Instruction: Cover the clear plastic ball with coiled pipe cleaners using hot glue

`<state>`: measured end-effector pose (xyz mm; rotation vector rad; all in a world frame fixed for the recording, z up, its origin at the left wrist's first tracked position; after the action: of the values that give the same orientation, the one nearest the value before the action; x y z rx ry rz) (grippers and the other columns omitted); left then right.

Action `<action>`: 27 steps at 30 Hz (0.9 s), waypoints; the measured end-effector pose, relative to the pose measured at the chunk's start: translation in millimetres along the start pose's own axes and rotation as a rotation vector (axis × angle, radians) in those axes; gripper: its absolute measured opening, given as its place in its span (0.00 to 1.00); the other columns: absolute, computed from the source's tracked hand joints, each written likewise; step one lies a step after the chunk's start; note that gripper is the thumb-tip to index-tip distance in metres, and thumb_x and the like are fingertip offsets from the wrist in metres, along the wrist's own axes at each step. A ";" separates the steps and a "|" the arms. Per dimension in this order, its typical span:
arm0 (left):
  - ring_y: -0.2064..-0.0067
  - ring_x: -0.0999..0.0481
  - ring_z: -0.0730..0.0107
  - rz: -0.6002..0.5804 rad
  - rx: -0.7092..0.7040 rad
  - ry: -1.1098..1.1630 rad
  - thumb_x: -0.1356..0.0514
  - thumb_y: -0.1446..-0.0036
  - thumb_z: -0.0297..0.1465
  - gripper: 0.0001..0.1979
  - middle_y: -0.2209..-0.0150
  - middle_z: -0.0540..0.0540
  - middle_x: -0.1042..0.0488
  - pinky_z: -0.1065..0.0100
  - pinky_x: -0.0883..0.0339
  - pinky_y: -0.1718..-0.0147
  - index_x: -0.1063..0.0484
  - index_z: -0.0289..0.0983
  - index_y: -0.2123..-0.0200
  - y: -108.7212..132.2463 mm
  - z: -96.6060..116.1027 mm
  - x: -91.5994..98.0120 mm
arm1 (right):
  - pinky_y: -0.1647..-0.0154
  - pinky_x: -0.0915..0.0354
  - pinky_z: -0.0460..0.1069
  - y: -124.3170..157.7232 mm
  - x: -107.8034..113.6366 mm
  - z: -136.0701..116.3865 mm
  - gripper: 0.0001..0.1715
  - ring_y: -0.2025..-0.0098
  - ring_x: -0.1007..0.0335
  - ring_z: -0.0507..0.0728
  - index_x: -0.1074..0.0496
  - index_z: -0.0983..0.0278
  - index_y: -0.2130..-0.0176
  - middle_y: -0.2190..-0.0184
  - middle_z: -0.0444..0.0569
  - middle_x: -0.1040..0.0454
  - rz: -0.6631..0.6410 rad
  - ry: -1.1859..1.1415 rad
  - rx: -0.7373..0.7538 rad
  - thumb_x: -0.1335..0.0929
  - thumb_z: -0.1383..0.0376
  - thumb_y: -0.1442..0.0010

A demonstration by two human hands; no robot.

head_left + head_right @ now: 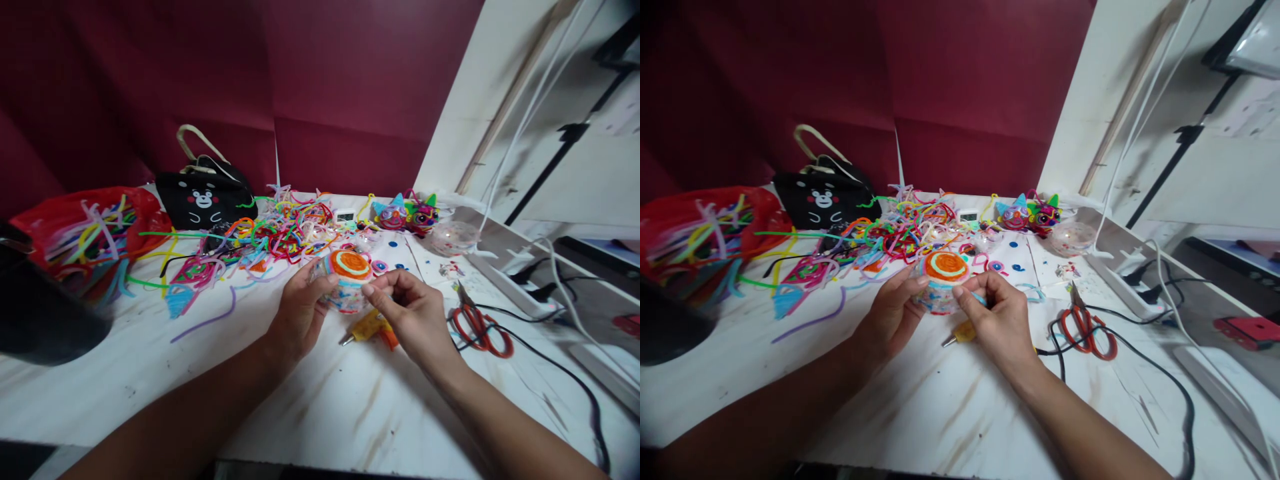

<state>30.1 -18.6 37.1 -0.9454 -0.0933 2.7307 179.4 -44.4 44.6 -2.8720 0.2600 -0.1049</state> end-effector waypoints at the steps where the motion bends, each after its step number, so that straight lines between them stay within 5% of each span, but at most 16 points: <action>1: 0.53 0.22 0.59 -0.008 -0.003 0.003 0.35 0.50 0.28 0.17 0.59 0.45 0.20 0.64 0.29 0.58 0.27 0.41 0.55 -0.1 0.3 -0.2 | 0.78 0.45 0.46 -0.6 0.1 0.1 0.16 0.79 0.44 0.49 0.26 0.63 0.73 0.81 0.41 0.32 -0.002 -0.017 -0.012 0.23 0.56 0.54; 8: 0.53 0.22 0.59 -0.035 0.011 0.016 0.36 0.49 0.29 0.13 0.61 0.45 0.20 0.63 0.29 0.57 0.27 0.40 0.57 -0.2 0.2 -0.2 | 0.83 0.55 0.44 -5.8 -0.4 3.1 0.19 0.83 0.53 0.45 0.28 0.64 0.75 0.85 0.36 0.38 -0.095 -0.220 -0.116 0.20 0.58 0.61; 27: 0.53 0.20 0.56 -0.033 0.159 0.031 0.33 0.54 0.29 0.19 0.60 0.43 0.18 0.61 0.28 0.53 0.25 0.33 0.56 -7.2 -4.9 5.9 | 0.78 0.43 0.44 -11.7 14.6 -0.3 0.21 0.80 0.38 0.48 0.27 0.64 0.73 0.82 0.41 0.28 -0.385 -0.161 -0.216 0.19 0.55 0.59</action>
<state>30.2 -10.2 30.8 -0.9319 0.1106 2.6460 195.7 -36.1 48.5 -3.0846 -0.3347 0.0893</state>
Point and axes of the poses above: each hand's wrist, its own y-axis away from the middle knuckle, its own x-axis out of the back of the hand, z = x × y, the point moved 4 cm from there along -y, towards the middle knuckle
